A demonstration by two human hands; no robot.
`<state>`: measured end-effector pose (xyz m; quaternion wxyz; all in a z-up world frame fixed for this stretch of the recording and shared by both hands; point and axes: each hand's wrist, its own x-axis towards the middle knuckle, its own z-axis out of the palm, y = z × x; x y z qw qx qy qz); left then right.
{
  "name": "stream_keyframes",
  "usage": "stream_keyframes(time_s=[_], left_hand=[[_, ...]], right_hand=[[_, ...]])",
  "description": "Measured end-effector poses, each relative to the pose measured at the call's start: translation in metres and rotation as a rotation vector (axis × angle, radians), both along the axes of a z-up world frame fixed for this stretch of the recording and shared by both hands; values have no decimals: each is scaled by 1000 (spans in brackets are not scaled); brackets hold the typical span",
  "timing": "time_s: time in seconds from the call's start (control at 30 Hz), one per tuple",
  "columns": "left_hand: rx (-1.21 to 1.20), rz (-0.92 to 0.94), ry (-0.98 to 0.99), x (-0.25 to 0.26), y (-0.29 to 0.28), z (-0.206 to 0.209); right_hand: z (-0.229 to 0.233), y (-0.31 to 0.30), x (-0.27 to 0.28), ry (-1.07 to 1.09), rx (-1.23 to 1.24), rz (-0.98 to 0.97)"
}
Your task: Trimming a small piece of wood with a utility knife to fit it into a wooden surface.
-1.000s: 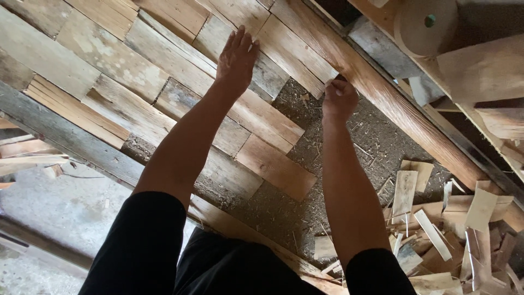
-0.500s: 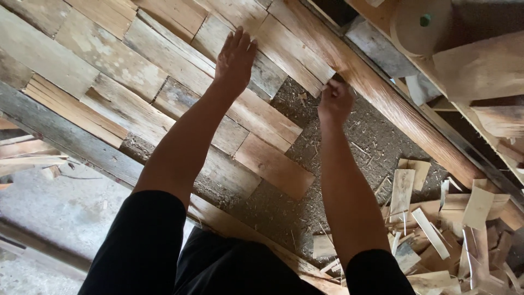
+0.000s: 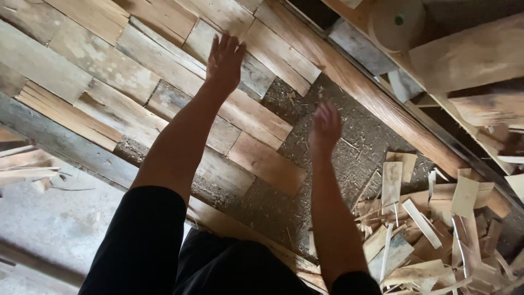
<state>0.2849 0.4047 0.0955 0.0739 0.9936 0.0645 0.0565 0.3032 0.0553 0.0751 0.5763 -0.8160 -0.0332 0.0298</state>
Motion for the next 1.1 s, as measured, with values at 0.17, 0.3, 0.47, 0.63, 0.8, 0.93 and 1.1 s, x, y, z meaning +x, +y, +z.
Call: stream_keyframes(time_s=[0.17, 0.3, 0.47, 0.63, 0.8, 0.93, 1.1], left_hand=[[-87, -25, -62, -5, -3, -19], [-127, 46, -295, -18, -35, -48], [-11, 3, -333, -108, -129, 10], [-154, -319, -93, -211, -235, 95], [-282, -627, 185, -293, -297, 55], [-522, -614, 111, -341, -332, -12], [-247, -668, -21, -359, -343, -43]], right_hand=[[12, -56, -94, -97, -140, -106], [39, -102, -169, -244, -285, 18], [58, -155, -249, -332, -449, 63], [49, -209, -306, -379, -606, 83], [59, -235, -342, -278, -866, 12], [46, -259, -361, -218, -967, -20], [30, -278, -371, -177, -969, -19]])
